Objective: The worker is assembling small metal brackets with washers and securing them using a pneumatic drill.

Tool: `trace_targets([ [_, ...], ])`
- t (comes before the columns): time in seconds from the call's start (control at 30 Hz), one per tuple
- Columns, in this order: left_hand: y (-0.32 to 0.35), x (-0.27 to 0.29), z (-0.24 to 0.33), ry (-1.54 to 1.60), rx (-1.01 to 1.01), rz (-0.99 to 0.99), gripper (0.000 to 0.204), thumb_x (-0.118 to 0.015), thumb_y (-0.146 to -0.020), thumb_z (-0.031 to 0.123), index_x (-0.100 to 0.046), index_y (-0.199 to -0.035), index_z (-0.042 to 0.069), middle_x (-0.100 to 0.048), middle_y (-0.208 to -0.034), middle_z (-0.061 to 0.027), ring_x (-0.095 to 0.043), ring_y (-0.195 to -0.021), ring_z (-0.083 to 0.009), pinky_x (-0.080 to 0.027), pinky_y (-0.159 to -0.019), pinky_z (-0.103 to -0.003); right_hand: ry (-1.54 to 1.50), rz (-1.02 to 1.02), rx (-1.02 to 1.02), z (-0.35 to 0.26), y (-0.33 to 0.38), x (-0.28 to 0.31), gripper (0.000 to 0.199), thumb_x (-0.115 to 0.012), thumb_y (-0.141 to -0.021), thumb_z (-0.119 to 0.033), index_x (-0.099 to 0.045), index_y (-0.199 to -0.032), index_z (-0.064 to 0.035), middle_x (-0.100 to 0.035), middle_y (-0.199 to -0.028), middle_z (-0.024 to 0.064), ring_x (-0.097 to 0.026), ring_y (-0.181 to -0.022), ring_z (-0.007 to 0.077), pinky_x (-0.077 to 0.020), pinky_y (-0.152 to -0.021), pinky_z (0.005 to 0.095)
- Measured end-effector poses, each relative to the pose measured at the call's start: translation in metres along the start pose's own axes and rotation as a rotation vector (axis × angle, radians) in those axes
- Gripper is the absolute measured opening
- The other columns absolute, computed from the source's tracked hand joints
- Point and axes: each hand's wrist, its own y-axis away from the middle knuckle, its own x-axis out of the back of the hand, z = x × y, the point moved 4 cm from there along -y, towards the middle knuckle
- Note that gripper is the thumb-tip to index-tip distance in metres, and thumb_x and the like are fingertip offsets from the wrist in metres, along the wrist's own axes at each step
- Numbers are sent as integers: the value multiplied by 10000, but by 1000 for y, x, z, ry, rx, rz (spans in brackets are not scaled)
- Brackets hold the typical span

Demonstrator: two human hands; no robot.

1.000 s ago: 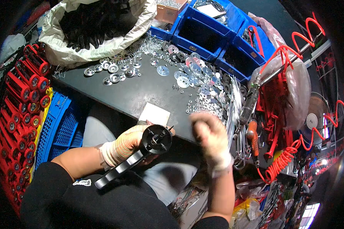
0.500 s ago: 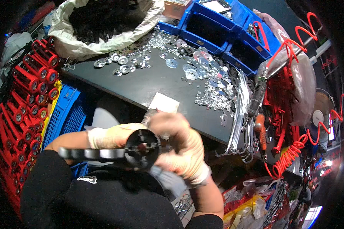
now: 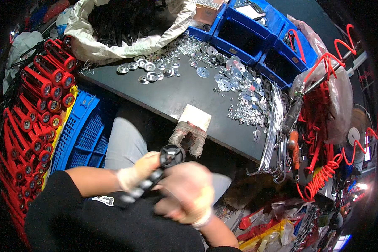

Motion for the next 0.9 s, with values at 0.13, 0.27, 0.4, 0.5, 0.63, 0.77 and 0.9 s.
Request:
trace_targets([
  [0.13,-25,-18,-8,277,157,51,233,-583,-904,258,-621,-1054,85,-615,-922,25,-530,-882,-82,-445,-816,-268,-235,-439,271,17,1,-22,288,-689,-628,-314,-634,-804,-93,-484,-560,38,-520,-542,239,-403,-535,367],
  [0.27,-88,51,105,-1112,-607,128,257,-556,-786,47,-658,-1022,37,-688,-919,-128,-666,-858,-198,-522,-754,-331,-202,-426,297,34,4,-24,313,-722,-586,-320,-583,-742,-87,-436,-533,27,-462,-467,235,-331,-455,354],
  [0.4,-173,69,206,-1761,-611,643,127,-574,-800,83,-653,-883,30,-669,-825,-159,-660,-770,-303,-530,-665,-387,-530,-492,220,34,-25,-12,389,-679,-651,-393,-601,-818,-50,-480,-609,55,-503,-566,290,-390,-546,388],
  [0.5,-210,79,199,-1755,-52,375,191,-621,-781,102,-611,-951,16,-638,-951,-206,-622,-905,-344,-490,-790,-423,-405,-752,148,74,-59,22,383,-599,-700,-414,-644,-888,-84,-596,-802,80,-603,-802,284,-463,-715,412],
  [0.63,-233,86,175,-1831,-271,186,245,-629,-787,116,-611,-1028,73,-615,-965,-193,-587,-949,-368,-463,-841,-435,595,66,-154,210,-164,65,172,-601,-824,-153,-651,-959,-60,-653,-943,127,-625,-861,312,-493,-765,377],
  [0.77,-231,88,178,-1419,-667,383,213,-587,-833,133,-590,-1040,85,-614,-967,-190,-588,-923,-366,-459,-808,-440,1188,-320,-443,349,-180,79,205,-662,-751,-264,-687,-938,-185,-612,-1055,42,-535,-1070,264,-424,-875,441],
  [0.9,-236,91,195,-1205,-743,578,211,-530,-869,128,-560,-1072,73,-615,-890,-211,-592,-853,-384,-460,-757,-451,1217,57,-420,327,-191,96,183,-601,-796,-299,-697,-833,-147,-639,-970,68,-594,-954,297,-474,-808,443],
])
